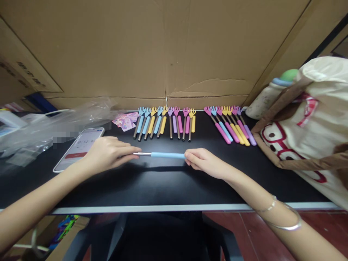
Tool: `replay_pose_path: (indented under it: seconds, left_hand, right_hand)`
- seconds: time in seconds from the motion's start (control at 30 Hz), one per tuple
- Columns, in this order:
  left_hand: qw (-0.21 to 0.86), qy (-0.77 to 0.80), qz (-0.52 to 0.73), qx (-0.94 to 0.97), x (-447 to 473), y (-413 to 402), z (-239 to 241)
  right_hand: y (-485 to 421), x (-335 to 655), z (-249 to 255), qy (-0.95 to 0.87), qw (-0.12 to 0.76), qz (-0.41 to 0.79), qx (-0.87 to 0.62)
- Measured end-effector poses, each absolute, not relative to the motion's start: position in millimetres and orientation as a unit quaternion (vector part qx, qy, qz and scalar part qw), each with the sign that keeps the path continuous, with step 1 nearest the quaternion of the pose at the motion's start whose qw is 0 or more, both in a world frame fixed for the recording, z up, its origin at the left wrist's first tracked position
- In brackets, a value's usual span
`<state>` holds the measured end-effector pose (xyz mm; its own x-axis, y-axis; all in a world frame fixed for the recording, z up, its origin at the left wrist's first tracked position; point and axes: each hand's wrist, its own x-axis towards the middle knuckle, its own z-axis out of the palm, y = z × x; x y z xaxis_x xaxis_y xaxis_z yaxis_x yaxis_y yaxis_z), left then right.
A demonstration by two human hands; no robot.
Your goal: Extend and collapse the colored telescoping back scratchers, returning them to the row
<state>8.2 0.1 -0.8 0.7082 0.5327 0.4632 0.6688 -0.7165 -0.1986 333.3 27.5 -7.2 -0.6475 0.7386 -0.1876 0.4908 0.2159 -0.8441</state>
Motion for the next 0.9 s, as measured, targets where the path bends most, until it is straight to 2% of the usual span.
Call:
replay_pose_path:
  seconds: [0.37,0.57,0.7,0.9]
  left_hand:
    - [0.226,-0.306,-0.217,-0.899,12.6,-1.2,2.1]
    - [0.211,-0.343,-0.191,-0.895,8.8,1.4,1.7]
    - [0.155,-0.37,-0.183,-0.897,7.9,2.4,1.2]
    - [0.097,-0.398,-0.154,-0.899,7.9,3.1,-1.2]
  right_hand:
    - [27.4,335.2,-9.5,-0.742,0.12,0.54,-0.379]
    - [25.8,330.4,-3.5,-0.762,0.153,0.481,-0.407]
    - [23.6,332.4,3.6,-0.786,0.178,0.43,-0.406]
    - [19.2,332.6,6.9,-0.822,0.163,0.358,-0.412]
